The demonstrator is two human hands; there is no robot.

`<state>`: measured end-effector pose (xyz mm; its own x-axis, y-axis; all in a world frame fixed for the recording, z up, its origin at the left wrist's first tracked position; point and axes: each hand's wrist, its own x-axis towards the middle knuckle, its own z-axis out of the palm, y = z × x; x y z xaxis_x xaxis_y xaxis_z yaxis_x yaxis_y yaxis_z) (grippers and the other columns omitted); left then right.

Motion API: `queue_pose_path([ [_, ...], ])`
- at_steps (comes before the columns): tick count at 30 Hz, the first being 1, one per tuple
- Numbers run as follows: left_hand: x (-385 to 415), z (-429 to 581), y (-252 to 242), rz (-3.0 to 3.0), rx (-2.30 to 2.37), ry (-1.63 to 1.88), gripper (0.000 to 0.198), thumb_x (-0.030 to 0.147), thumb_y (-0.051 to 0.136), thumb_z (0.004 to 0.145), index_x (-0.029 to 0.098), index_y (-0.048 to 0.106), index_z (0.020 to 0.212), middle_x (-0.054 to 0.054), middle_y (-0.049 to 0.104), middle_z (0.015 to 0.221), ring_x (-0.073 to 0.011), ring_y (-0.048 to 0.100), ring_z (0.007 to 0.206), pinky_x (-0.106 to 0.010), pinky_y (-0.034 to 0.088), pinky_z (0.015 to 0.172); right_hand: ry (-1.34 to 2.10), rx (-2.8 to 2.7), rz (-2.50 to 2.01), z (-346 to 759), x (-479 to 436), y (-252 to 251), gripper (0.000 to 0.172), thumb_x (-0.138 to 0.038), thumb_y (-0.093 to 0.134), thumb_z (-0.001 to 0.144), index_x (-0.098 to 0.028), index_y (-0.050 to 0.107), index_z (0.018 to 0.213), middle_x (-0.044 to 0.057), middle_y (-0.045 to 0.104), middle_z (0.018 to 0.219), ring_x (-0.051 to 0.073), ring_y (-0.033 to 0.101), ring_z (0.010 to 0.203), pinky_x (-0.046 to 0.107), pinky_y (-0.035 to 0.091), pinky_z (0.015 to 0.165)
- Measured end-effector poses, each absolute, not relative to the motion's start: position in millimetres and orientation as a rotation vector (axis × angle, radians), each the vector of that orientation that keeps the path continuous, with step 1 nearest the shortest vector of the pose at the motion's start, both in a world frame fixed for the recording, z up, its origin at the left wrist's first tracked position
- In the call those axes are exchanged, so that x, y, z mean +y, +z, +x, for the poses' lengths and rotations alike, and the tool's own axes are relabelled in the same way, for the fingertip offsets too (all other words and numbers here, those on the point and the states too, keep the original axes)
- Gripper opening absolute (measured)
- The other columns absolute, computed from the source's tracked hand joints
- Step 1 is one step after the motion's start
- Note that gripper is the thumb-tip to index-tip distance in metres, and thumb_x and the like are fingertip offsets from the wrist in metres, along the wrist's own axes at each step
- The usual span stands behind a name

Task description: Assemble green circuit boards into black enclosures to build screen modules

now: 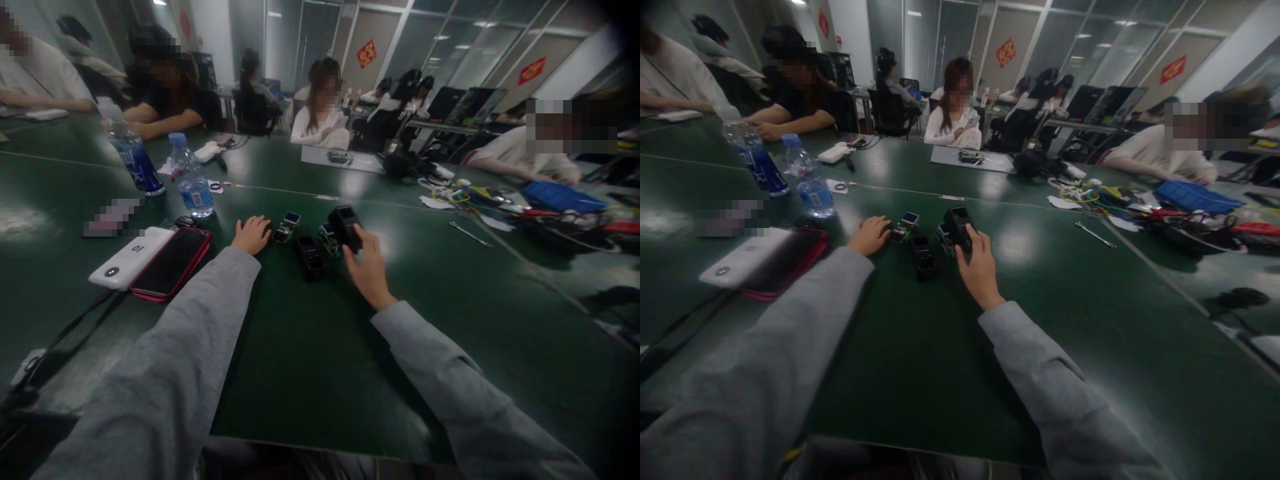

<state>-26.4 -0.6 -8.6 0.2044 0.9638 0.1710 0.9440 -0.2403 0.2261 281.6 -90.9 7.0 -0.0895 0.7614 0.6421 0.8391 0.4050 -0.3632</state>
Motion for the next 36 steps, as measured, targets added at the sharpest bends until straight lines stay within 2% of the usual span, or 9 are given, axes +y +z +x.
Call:
queue_pose_path([
  [5, -0.1, -27.2, -9.0, 2.394, 1.876, 0.429, 0.048, 0.041, 0.031, 0.096, 0.026, 0.044, 0.140, -0.006, 0.038, 0.153, -0.0264, 0.030, 0.142, -0.062, 0.022, 0.114, -0.277, -1.744, -1.482, 326.6, -87.1, 4.7, 0.056, -0.037, 0.046, 0.092, -0.015, 0.037, 0.143, 0.018, 0.045, 0.130, 0.030, 0.047, 0.121, 0.050, 0.044, 0.099],
  [10, -0.1, -27.2, -7.9, 2.391, 1.876, 0.411, 0.048, 0.041, 0.030, 0.096, 0.027, 0.043, 0.140, -0.006, 0.038, 0.154, -0.0265, 0.029, 0.143, -0.062, 0.022, 0.114, -0.161, -1.802, -1.677, 356.1, -78.8, -17.4, 0.055, -0.039, 0.048, 0.089, -0.010, 0.045, 0.136, 0.021, 0.049, 0.122, 0.032, 0.051, 0.113, 0.051, 0.046, 0.093],
  [15, -0.5, -27.2, -8.0, 2.381, 1.877, 0.411, 0.048, 0.042, 0.030, 0.097, 0.028, 0.043, 0.141, -0.006, 0.037, 0.154, -0.0268, 0.028, 0.143, -0.061, 0.021, 0.115, -0.365, -1.701, -1.683, 353.7, -75.5, -18.5, 0.059, -0.050, 0.046, 0.091, -0.014, 0.045, 0.138, 0.022, 0.041, 0.132, 0.037, 0.039, 0.125, 0.060, 0.036, 0.099],
  [20, 1.0, -28.2, -10.7, 2.383, 1.878, 0.436, 0.048, 0.042, 0.030, 0.097, 0.029, 0.044, 0.140, -0.006, 0.038, 0.153, -0.0266, 0.028, 0.143, -0.061, 0.019, 0.115, -0.462, -1.635, -1.623, 351.9, -75.3, -11.5, 0.058, -0.053, 0.045, 0.092, -0.017, 0.045, 0.137, 0.019, 0.040, 0.133, 0.035, 0.039, 0.125, 0.058, 0.035, 0.101],
  [29, -0.2, -27.5, -9.2, 2.368, 1.879, 0.452, 0.047, 0.040, 0.031, 0.096, 0.029, 0.044, 0.140, -0.005, 0.038, 0.154, -0.0258, 0.029, 0.143, -0.061, 0.018, 0.115, -0.544, -1.605, -1.508, 330.4, -90.6, 8.1, 0.049, -0.043, 0.042, 0.095, -0.018, 0.044, 0.137, 0.018, 0.040, 0.135, 0.033, 0.037, 0.128, 0.058, 0.030, 0.104],
  [36, -1.3, -27.4, -8.8, 2.365, 1.885, 0.447, 0.047, 0.041, 0.031, 0.096, 0.029, 0.044, 0.140, -0.005, 0.039, 0.153, -0.0263, 0.029, 0.143, -0.062, 0.019, 0.115, -0.302, -1.784, -1.331, 259.4, -102.7, 25.5, 0.034, -0.035, 0.036, 0.098, -0.022, 0.051, 0.126, 0.012, 0.050, 0.125, 0.025, 0.044, 0.123, 0.049, 0.037, 0.106],
])
